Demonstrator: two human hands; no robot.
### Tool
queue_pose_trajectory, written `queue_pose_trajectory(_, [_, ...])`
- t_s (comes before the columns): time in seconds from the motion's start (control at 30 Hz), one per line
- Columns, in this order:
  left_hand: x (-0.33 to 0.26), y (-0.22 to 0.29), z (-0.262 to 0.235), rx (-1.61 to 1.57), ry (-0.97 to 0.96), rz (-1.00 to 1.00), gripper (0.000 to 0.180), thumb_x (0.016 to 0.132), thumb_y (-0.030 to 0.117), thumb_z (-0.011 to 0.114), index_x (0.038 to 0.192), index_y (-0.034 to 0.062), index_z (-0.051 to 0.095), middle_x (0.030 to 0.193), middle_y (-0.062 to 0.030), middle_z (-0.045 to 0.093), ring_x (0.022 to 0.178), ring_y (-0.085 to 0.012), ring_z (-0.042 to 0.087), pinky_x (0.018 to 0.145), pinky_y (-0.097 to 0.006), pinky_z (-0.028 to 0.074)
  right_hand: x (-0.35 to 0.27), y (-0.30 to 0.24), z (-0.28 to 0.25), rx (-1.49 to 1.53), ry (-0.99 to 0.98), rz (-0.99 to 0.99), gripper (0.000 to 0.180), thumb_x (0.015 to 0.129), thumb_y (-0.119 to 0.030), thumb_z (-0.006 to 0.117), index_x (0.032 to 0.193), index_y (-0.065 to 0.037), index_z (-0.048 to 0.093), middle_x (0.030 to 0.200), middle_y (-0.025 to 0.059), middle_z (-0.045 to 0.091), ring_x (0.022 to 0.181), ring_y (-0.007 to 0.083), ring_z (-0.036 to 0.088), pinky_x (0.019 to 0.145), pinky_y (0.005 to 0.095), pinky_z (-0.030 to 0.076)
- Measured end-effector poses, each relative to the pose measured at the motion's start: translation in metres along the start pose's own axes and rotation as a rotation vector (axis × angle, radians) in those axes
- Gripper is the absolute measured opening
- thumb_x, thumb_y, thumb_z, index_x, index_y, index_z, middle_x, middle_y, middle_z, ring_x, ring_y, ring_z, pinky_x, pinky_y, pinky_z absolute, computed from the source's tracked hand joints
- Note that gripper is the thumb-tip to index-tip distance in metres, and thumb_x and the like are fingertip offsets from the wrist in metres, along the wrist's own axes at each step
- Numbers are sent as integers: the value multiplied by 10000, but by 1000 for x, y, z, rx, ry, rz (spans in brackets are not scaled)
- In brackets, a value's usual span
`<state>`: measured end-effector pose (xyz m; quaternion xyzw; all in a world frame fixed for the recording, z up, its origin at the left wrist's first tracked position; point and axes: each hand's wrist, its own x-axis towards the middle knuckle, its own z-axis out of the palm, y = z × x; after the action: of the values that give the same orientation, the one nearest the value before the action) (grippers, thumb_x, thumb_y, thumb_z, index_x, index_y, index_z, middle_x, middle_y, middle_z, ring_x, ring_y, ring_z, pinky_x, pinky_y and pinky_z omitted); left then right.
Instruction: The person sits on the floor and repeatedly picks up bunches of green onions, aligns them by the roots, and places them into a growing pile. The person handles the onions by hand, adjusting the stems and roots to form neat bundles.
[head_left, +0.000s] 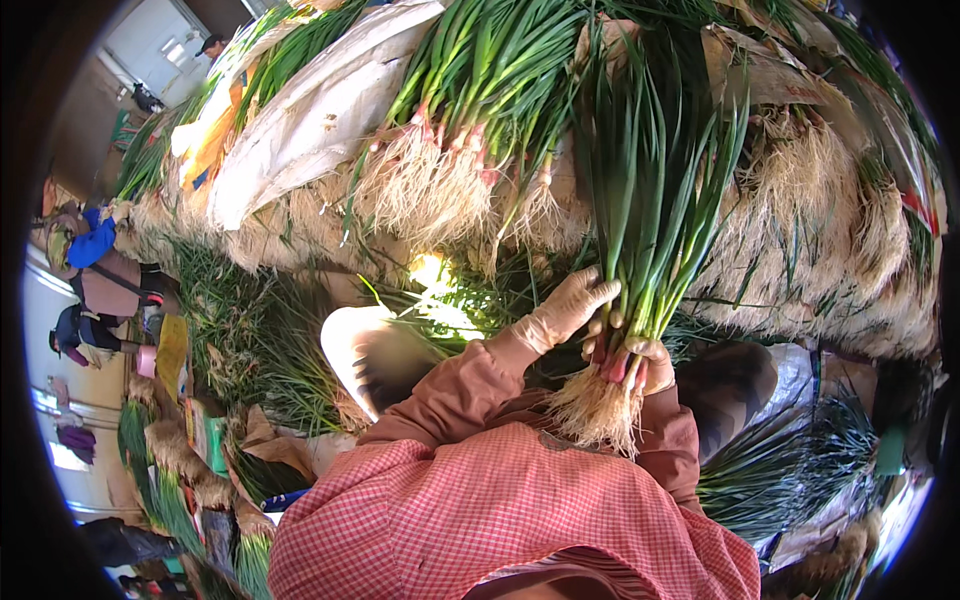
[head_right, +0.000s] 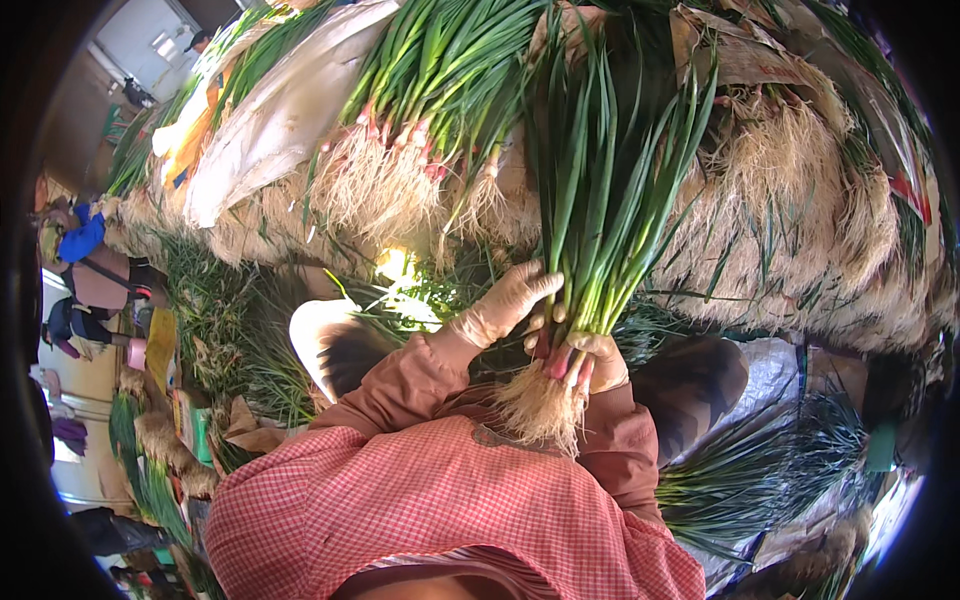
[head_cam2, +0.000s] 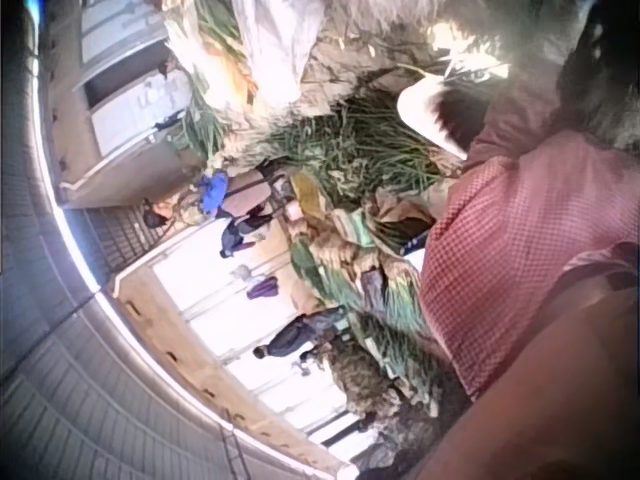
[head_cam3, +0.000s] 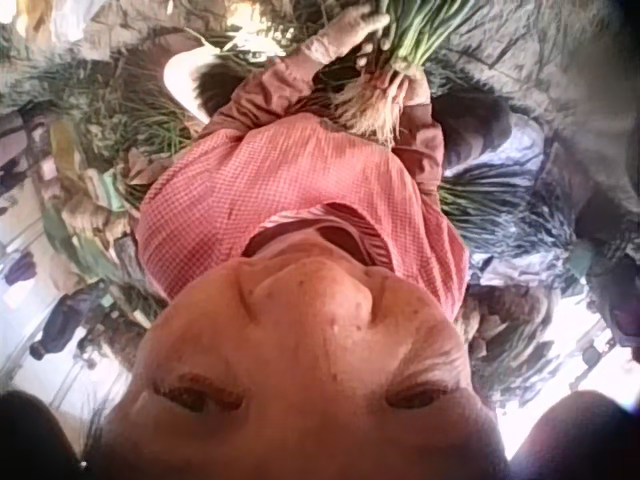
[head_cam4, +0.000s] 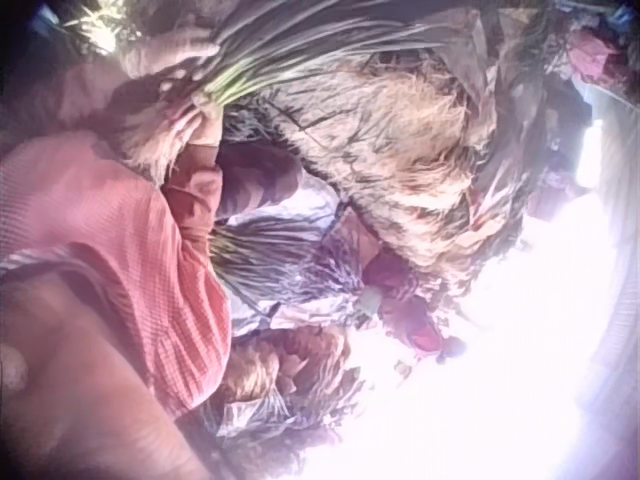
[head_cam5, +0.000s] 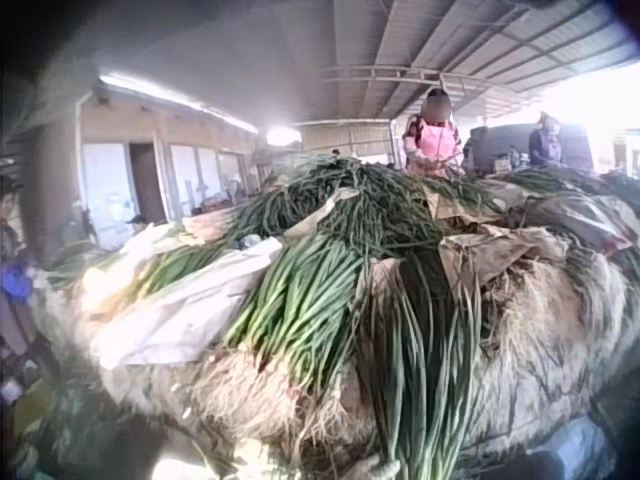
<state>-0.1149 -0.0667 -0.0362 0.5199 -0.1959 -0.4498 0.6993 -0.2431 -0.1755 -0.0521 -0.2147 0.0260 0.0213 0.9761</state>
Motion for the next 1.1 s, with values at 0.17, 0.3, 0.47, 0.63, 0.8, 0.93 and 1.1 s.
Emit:
queue_pose_trajectory(0.17, [-9,-3,12,677,197,293,231,976,226,470,930,33,588,617,-59,591,442,-143,542,436,-272,464,0,-2,7,1,-123,-85,364,718,-172,646,1036,-51,515,1013,157,570,858,306,586,832,415,465])
queue_pose_trajectory(0.3, [17,-37,-15,388,114,0,329,985,256,416,895,0,601,635,-117,596,504,-182,558,471,-290,465,1,3,15,137,-22,6,337,700,-138,656,990,-68,498,909,75,516,805,225,509,782,347,437])
queue_pose_trajectory(0.47, [6,-43,-52,1385,-233,-184,422,925,336,462,838,-43,626,861,-213,655,736,-338,649,741,-469,489,-6,-12,20,200,-230,-62,302,729,-149,635,983,-95,479,892,94,492,782,238,499,736,372,413])
queue_pose_trajectory(0.63, [-28,85,-39,1707,84,55,512,834,592,549,914,91,613,792,-120,631,761,-265,616,715,-427,482,10,-16,9,303,-310,-47,877,754,-146,596,1460,0,96,1409,269,329,1113,328,550,893,389,476])
queue_pose_trajectory(0.8, [46,185,-87,2041,938,498,259,894,259,549,1068,68,545,862,-135,617,707,-298,621,670,-407,526,11,-8,-1,221,-201,-38,816,718,-146,632,1409,41,239,904,72,526,829,217,536,809,328,428])
queue_pose_trajectory(0.93, [76,206,-100,2263,801,217,199,879,160,516,1051,69,561,887,-160,612,770,-283,634,683,-410,531,6,-11,-3,172,-143,-15,746,700,-151,652,1350,41,341,886,47,528,845,214,525,825,330,417])
queue_pose_trajectory(1.1, [8,240,-54,1295,926,509,403,1018,307,308,1051,8,576,678,-91,594,538,-135,573,403,-310,453,4,-12,-4,201,-156,-11,699,697,-153,650,1316,36,387,889,59,536,859,224,527,824,337,424])
